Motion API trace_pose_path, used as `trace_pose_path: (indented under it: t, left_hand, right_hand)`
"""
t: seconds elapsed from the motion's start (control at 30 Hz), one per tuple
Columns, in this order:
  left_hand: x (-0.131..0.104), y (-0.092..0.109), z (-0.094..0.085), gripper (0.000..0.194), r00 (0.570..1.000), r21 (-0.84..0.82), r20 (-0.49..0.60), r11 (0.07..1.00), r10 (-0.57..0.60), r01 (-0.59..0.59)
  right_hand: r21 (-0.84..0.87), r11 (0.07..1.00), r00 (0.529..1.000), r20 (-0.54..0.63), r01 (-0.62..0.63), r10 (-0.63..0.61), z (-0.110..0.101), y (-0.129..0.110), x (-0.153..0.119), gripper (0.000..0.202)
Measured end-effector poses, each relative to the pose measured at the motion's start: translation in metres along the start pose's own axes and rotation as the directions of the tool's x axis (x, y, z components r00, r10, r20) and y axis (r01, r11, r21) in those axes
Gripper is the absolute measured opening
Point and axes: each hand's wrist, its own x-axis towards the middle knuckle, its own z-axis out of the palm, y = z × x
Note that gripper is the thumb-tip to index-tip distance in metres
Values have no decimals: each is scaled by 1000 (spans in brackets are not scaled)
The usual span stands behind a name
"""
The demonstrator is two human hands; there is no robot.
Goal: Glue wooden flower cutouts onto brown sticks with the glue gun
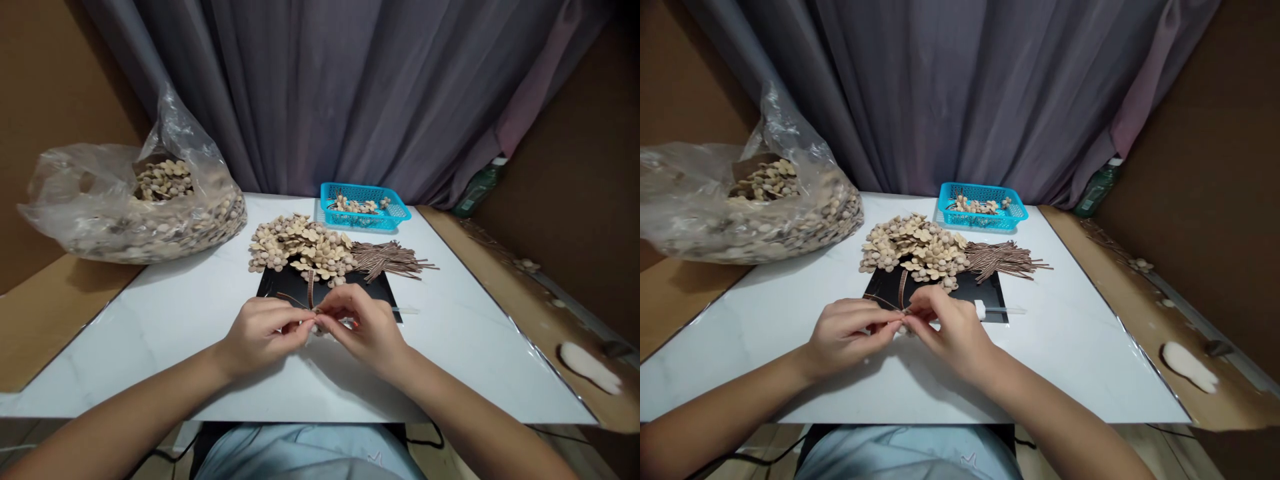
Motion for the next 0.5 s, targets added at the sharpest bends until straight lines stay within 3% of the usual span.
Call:
trace_pose_path:
  t: [0.23,0.5]
  left_hand:
    - [-3,-5,3,5,996,122,42,989,82,-87]
    - [-2,-5,1,7,996,105,79,994,29,-37]
  right_hand:
    - [-250,962,993,-12,110,-117,3,4,-2,15]
    - [-179,982,997,-17,65,-69,4,2,-1,21]
